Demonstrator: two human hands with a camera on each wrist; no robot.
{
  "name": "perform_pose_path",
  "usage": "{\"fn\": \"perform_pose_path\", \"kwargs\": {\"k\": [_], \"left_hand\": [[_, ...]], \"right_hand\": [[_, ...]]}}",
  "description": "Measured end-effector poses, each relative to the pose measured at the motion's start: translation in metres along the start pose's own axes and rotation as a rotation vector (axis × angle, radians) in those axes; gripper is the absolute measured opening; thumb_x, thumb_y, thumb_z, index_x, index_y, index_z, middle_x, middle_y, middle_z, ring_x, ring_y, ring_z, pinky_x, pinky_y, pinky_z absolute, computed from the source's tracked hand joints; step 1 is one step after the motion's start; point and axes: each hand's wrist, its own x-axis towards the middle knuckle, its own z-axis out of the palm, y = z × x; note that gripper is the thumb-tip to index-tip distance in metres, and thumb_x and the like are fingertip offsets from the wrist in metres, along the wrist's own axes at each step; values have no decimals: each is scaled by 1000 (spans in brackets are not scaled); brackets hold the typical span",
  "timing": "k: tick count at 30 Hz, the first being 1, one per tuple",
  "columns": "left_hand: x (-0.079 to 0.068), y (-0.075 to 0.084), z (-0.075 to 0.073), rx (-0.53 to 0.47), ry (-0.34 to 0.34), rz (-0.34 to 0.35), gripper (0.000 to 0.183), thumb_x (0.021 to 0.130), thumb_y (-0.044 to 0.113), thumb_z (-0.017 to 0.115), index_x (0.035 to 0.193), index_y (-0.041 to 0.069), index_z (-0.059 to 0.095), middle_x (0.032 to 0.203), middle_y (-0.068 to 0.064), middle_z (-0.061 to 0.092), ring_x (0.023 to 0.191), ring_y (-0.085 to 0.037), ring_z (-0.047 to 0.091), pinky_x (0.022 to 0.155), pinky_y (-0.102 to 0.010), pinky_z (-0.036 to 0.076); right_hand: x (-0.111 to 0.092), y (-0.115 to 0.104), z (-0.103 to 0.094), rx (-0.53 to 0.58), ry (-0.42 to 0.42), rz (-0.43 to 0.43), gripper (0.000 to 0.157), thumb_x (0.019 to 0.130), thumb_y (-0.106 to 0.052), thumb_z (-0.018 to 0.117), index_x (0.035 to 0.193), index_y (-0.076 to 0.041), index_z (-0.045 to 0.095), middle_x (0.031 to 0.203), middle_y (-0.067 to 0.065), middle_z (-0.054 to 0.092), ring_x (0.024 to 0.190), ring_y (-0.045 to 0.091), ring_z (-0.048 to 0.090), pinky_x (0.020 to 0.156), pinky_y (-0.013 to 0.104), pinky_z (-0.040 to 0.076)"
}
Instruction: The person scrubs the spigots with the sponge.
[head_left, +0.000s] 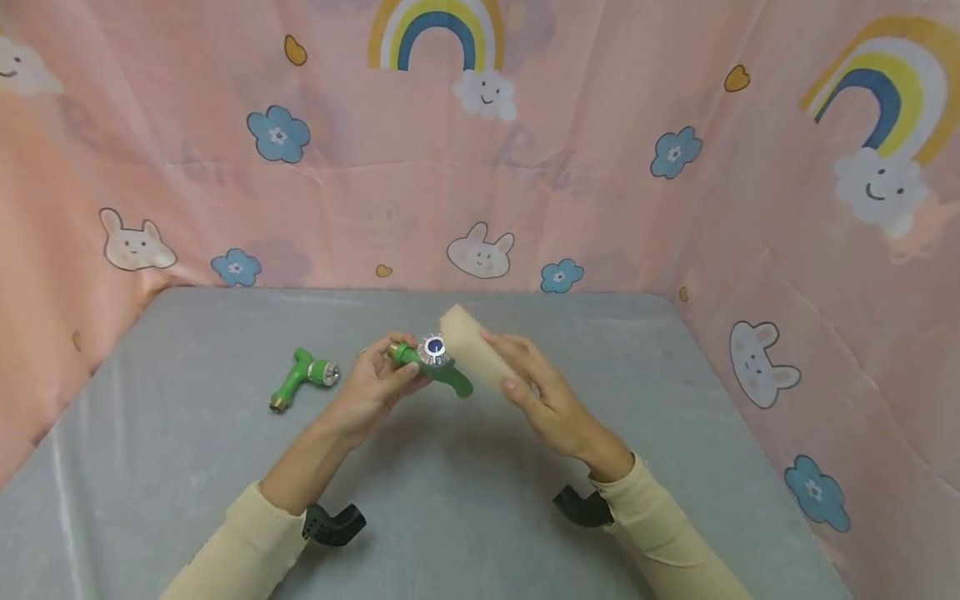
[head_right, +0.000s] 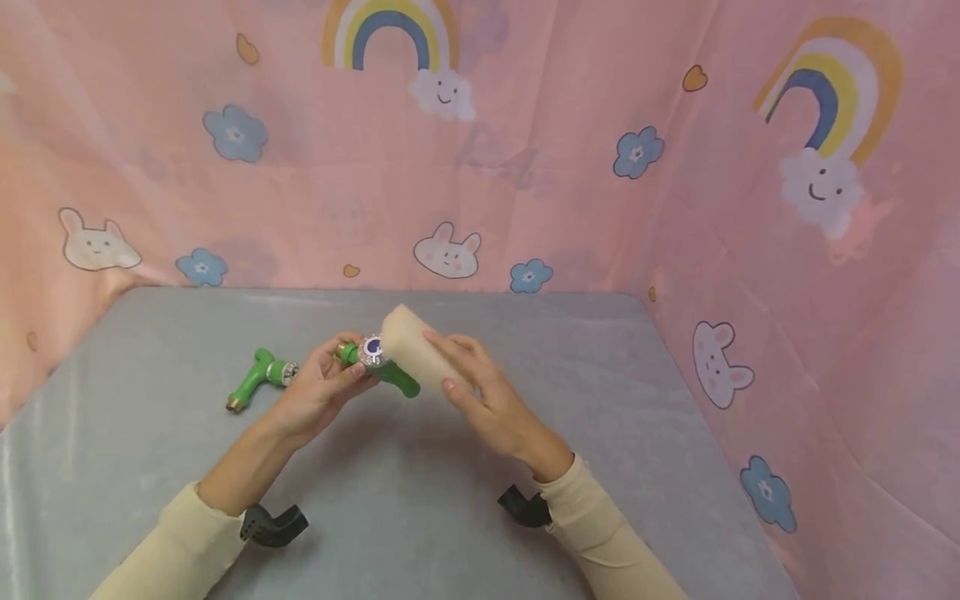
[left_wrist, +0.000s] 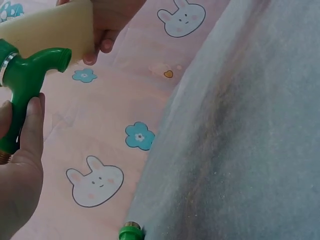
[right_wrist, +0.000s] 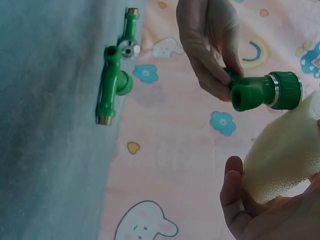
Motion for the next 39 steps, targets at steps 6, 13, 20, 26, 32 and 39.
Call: {"fn": "perform_pose_path", "kwargs": {"k": [6,13,20,26,32,39], "left_hand": [[2,2,-6,-77,45,-32,17,103,4,54,113,17,56,114,7,67,104,-4,70,98,-22,55],[3,3,-6,-87,22,-95,11,103,11,56,114,13,56,108,6,73,101,-5,72,95,-21,56],[5,4,-4,-246,-66,-103,6,104,14,55,108,11,59,109,2,71,102,-9,73,95,-19,56],[3,11,-6,-292,-20,-58,5,103,12,56,108,11,58,110,2,70,104,-8,72,96,-18,55],[6,7,-2,-236,55,-104,8,103,7,55,108,12,57,108,4,70,101,-8,73,95,-19,56],[3,5,-3,-240,99,-55,9,103,7,56,106,15,57,109,6,68,102,-4,71,96,-20,55]], "right_hand": [[2,9,-6,-20,36,42,54,104,-14,48,157,-17,38,148,16,42,120,30,47,89,45,47],[5,8,1,-83,125,-35,68,95,-9,64,157,-18,37,150,20,35,123,35,47,91,51,50],[5,19,8,-151,161,-26,67,93,-2,68,154,-16,43,150,24,34,125,41,48,92,58,52],[3,20,1,-138,167,54,63,94,-4,67,153,-15,45,151,21,34,125,38,48,96,53,49],[2,9,0,-80,163,8,63,97,-11,64,155,-18,41,151,17,40,119,29,50,89,42,49],[2,5,11,-81,50,44,58,98,-12,62,153,-17,46,148,17,43,125,35,50,95,50,49]]}}
